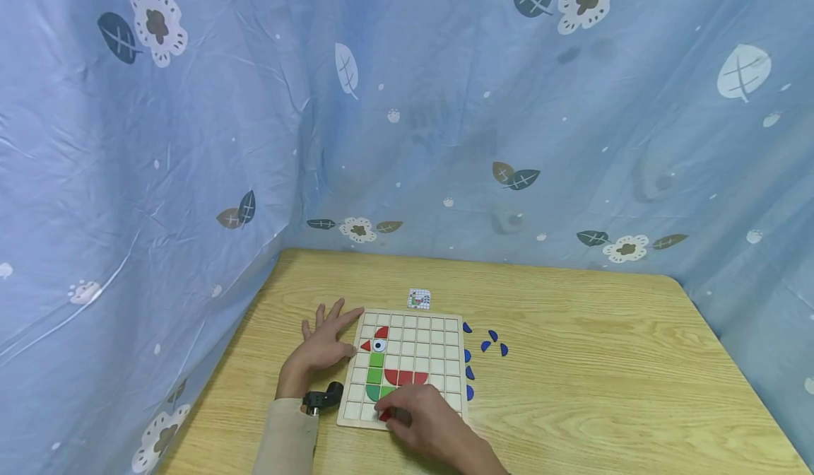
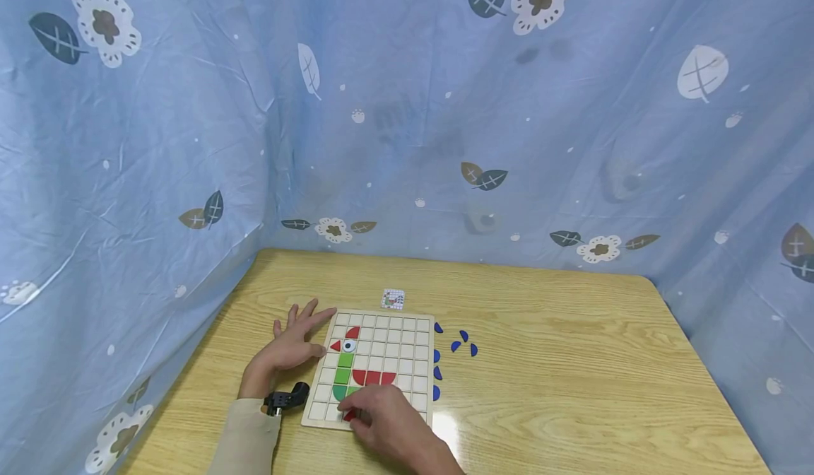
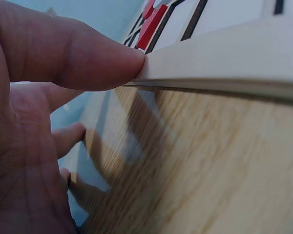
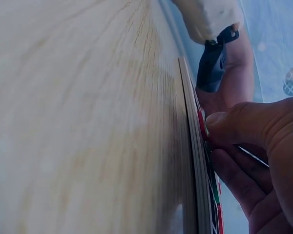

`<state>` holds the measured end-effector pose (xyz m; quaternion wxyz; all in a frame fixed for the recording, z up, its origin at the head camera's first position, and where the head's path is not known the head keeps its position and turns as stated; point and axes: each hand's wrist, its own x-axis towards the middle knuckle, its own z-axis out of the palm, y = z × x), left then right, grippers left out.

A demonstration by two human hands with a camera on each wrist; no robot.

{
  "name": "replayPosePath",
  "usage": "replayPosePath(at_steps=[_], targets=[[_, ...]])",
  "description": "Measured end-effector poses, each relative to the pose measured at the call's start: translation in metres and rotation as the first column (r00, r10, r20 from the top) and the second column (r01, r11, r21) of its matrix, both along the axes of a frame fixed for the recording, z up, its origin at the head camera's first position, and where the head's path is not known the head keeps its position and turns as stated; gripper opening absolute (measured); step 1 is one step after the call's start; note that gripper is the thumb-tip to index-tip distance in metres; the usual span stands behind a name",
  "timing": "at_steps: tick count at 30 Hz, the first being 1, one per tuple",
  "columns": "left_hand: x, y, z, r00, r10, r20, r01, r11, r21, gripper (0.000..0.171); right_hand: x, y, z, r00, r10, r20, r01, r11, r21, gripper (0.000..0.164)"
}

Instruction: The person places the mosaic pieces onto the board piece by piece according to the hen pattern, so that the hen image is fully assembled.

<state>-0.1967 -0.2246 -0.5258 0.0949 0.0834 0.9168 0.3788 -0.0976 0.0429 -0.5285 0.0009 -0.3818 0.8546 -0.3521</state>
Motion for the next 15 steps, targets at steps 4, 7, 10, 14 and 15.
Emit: replayPosePath(at_steps=[4,7,10,14,15], targets=[[0.0,0.0001,-0.0001,1.0,0.002,-0.001,-0.002,1.0,-0.007,0.088,0.0,-0.0003,0.0007,0.999,0.004,0.033,-0.005,1.0,0.018,0.022],[-0.0001,0.0002,0.0,1.0,0.001,-0.001,-0.001,1.0,-0.006,0.088,0.0005,0.0001,0.0011,0.999,0.003,0.033,-0.004,1.0,0.018,0.022],[-0.0003,0.0002,0.0001,1.0,-0.001,-0.002,0.001,1.0,-0.005,0.088,0.0009,0.0018,0.0012,1.0,0.0,0.017,0.0,1.0,-0.003,0.023],[0.0,-0.0003,-0.0005,1.0,-0.002,-0.002,0.002,1.0,-0.006,0.088,0.0005,0.0072,0.0032,1.0,-0.011,0.019,0.012,0.999,-0.052,0.026],[-0.0002,-0.0004,-0.001,1.0,-0.002,-0.002,0.002,1.0,-0.007,0.088,0.0001,0.0096,0.0033,1.0,-0.011,0.027,0.013,0.997,-0.076,0.026]])
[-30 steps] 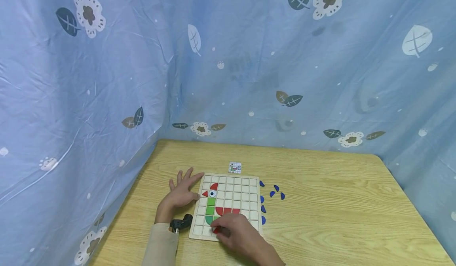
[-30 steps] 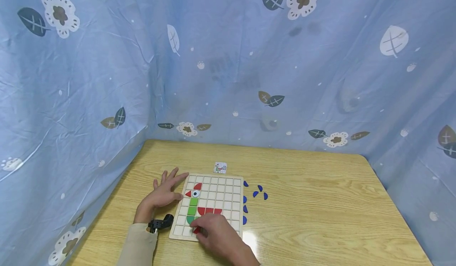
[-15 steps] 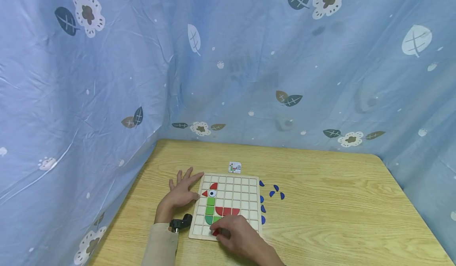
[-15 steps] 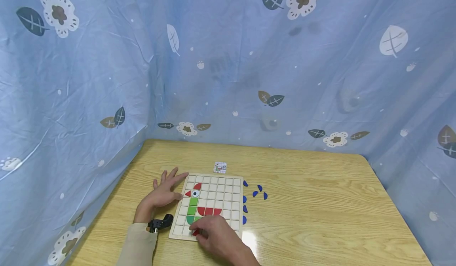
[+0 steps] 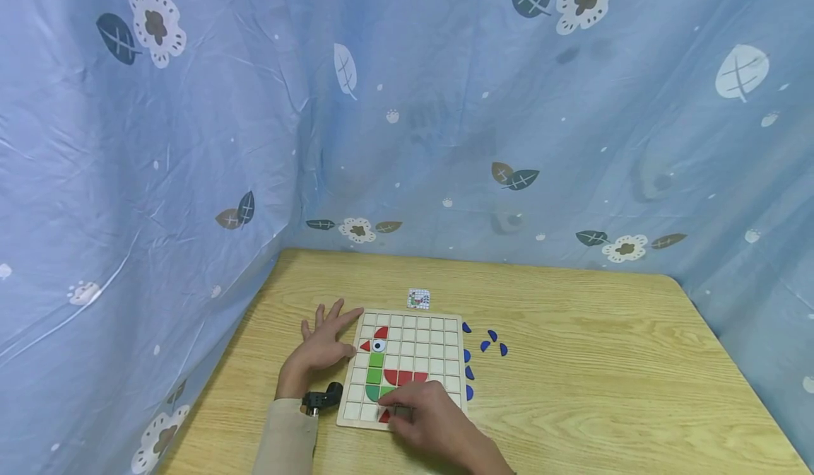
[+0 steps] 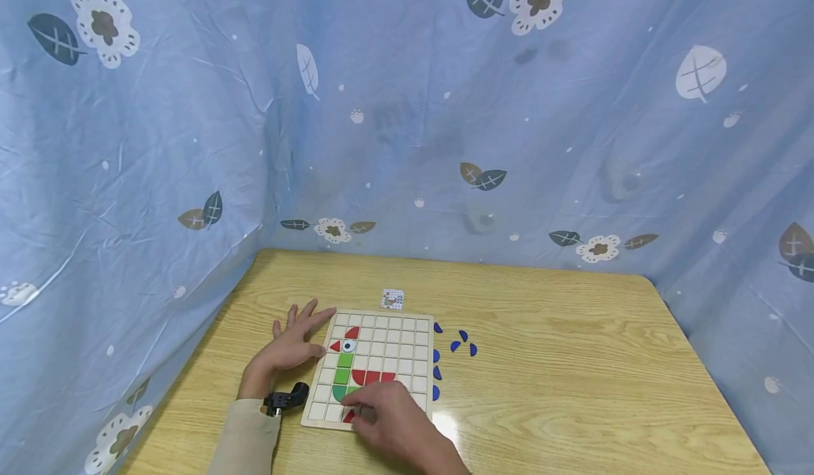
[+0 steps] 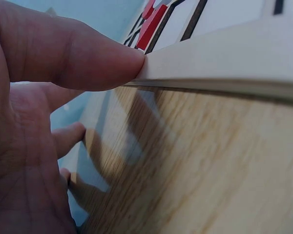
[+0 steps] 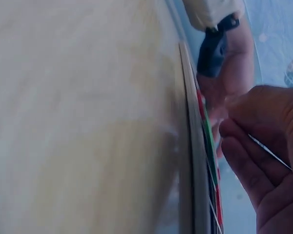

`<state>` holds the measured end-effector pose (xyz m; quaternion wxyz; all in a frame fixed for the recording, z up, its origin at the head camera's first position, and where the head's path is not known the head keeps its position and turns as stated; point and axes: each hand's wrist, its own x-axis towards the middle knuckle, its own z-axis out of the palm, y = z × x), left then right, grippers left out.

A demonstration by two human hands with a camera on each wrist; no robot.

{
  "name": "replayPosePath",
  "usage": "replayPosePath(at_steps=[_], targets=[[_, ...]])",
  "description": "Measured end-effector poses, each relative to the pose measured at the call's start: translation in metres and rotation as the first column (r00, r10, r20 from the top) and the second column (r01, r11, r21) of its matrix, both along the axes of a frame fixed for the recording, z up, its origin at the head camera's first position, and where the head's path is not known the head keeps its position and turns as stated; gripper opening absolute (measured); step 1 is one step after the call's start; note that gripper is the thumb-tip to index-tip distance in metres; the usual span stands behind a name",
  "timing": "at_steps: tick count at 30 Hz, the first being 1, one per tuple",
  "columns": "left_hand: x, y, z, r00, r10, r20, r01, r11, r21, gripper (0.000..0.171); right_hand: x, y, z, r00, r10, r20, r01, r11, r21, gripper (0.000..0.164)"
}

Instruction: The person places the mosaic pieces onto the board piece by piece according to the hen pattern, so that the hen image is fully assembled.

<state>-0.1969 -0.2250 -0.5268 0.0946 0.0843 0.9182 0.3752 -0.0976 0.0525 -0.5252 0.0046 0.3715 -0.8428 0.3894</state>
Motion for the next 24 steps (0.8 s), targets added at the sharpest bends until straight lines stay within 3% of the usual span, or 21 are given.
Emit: replayPosePath(at_steps=[3,7,18,24], targets=[[0.001,0.0,0.0,1.0,0.0,0.002,0.0,1.0,0.002,0.088,-0.001,0.01,0.002,0.994,-0.018,0.11,0.025,0.998,-0.065,0.025],[0.002,0.001,0.0,1.0,-0.003,-0.014,0.003,1.0,0.031,0.087,-0.003,0.029,0.004,0.968,-0.054,0.243,0.088,0.988,-0.129,0.023],[0.001,0.0,-0.002,0.999,-0.006,-0.033,0.008,0.997,0.071,0.087,-0.008,0.099,-0.001,0.943,-0.107,0.315,0.203,0.935,-0.292,0.025],[0.001,-0.001,-0.008,0.998,-0.007,-0.06,0.013,0.994,0.104,0.086,-0.007,0.137,0.002,0.925,-0.162,0.343,0.275,0.908,-0.315,0.03]])
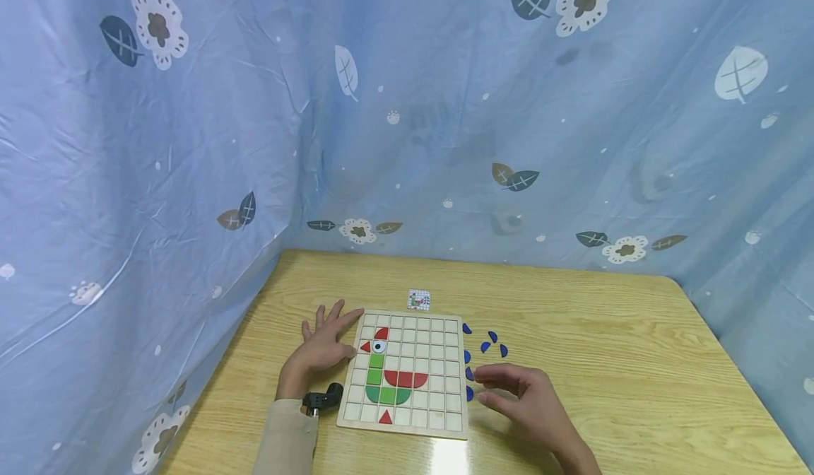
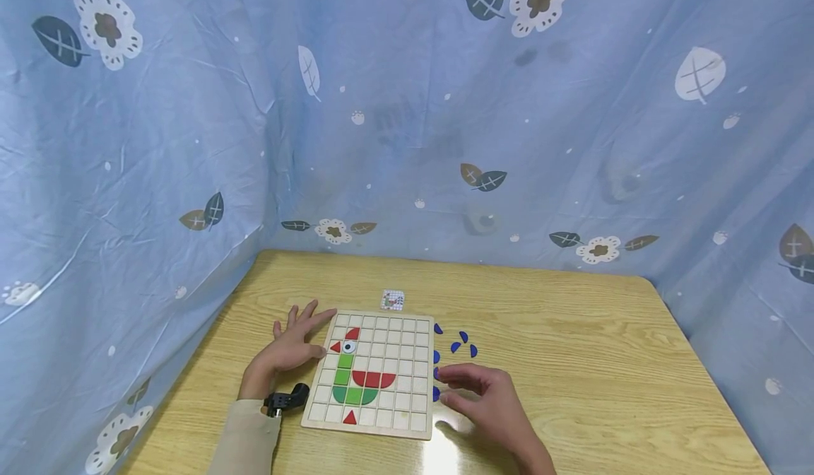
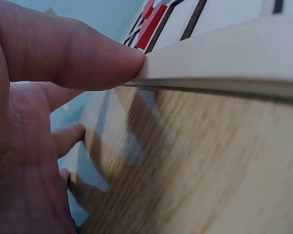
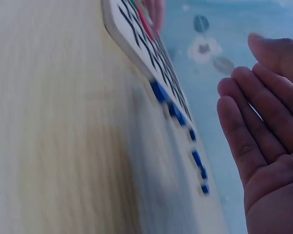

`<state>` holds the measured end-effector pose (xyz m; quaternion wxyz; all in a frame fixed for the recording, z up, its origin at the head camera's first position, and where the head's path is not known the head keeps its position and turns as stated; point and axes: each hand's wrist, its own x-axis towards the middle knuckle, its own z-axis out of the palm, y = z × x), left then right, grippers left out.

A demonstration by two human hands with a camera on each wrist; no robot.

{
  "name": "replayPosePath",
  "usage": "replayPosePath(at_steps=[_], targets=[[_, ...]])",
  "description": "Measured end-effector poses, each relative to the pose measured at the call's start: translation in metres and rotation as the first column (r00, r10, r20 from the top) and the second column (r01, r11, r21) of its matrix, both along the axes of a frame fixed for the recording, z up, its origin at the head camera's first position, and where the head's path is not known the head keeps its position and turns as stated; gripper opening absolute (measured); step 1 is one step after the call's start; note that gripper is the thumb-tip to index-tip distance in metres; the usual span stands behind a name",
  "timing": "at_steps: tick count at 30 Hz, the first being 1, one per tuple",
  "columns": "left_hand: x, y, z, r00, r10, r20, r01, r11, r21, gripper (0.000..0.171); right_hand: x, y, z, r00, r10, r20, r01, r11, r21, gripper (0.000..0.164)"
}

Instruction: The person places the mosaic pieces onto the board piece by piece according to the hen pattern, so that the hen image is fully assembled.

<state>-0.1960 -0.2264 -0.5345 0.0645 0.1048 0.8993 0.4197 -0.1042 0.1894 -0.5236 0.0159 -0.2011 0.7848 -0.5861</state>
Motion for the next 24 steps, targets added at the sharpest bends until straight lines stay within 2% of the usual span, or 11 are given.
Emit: replayPosePath(at_steps=[3,6,10,19,24], targets=[[-0.001,0.001,0.001,1.0,0.004,0.014,-0.003,1.0,-0.024,0.087,0.002,0.015,0.002,0.998,-0.052,0.021,0.051,0.999,0.011,0.03],[0.001,0.003,0.007,0.999,0.01,0.05,-0.007,0.998,-0.061,0.088,0.003,0.026,0.004,0.994,-0.098,0.045,0.097,0.995,0.027,0.031],[0.002,0.003,0.009,0.998,0.013,0.068,-0.007,0.996,-0.093,0.089,0.001,0.038,0.006,0.99,-0.129,0.05,0.127,0.991,0.035,0.032],[0.0,0.001,0.0,1.0,-0.002,0.001,0.002,1.0,-0.008,0.087,-0.01,0.048,0.003,0.985,-0.164,0.061,0.163,0.987,0.012,0.033],[-0.001,0.001,0.004,0.999,0.002,0.038,-0.001,0.999,-0.047,0.088,-0.021,0.048,-0.002,0.978,-0.175,0.115,0.175,0.985,0.016,0.037]])
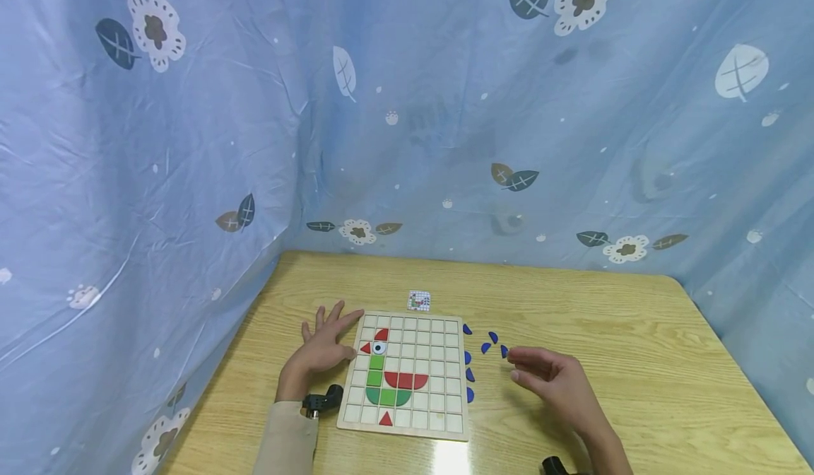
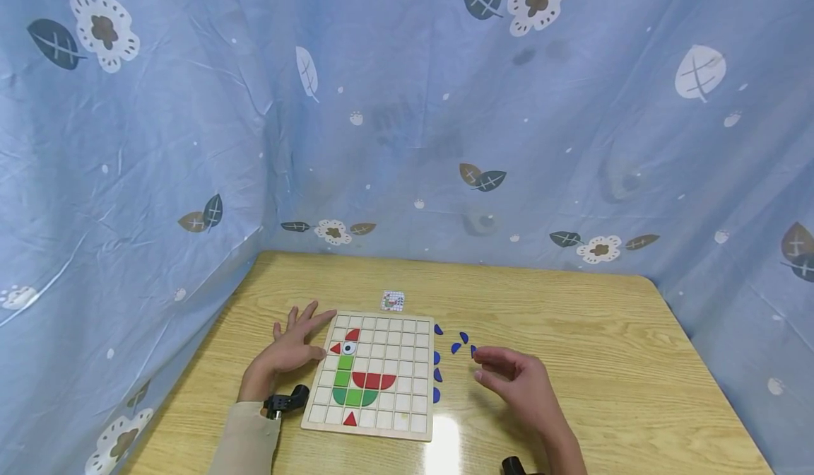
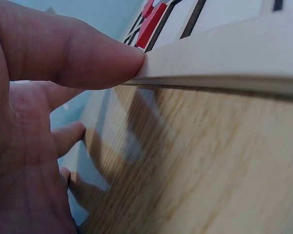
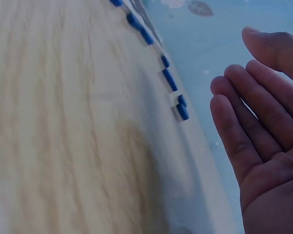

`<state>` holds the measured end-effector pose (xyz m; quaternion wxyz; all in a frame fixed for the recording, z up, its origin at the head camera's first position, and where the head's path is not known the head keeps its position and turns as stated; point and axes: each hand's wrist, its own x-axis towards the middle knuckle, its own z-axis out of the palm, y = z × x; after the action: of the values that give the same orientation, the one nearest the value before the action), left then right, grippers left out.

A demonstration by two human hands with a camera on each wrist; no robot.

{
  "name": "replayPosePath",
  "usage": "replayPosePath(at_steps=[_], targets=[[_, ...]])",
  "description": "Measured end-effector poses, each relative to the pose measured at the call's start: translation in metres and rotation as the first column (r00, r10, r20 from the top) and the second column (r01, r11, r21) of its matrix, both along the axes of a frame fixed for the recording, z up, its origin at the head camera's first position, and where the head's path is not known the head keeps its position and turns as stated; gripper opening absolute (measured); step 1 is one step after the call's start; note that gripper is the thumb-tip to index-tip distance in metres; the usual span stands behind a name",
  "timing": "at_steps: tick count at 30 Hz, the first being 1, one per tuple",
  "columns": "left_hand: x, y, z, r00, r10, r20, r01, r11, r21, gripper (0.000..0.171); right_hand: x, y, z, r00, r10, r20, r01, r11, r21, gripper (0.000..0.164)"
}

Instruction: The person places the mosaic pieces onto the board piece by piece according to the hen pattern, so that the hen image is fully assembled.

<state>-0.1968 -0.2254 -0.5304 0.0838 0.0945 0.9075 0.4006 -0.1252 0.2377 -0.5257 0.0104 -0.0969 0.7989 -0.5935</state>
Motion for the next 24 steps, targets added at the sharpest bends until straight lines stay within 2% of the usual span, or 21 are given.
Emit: replayPosePath(at_steps=[4,10,17,24], targets=[[0.001,0.001,0.003,1.0,0.004,0.028,-0.003,0.999,-0.045,0.089,-0.01,0.001,-0.006,1.0,0.004,0.01,-0.004,1.0,0.009,0.04],[0.003,0.002,0.003,1.0,0.009,0.03,-0.007,0.998,-0.056,0.088,-0.019,0.002,-0.012,0.999,-0.002,0.034,0.0,0.999,0.032,0.045],[0.002,0.003,0.003,0.999,0.019,0.026,-0.017,0.998,-0.055,0.089,-0.01,0.001,-0.012,0.998,0.001,0.06,-0.005,0.998,0.069,0.042],[0.002,0.002,0.005,0.999,0.013,0.034,-0.011,0.999,-0.046,0.09,0.0,-0.003,-0.008,0.996,0.057,0.062,-0.06,0.997,0.046,0.04]])
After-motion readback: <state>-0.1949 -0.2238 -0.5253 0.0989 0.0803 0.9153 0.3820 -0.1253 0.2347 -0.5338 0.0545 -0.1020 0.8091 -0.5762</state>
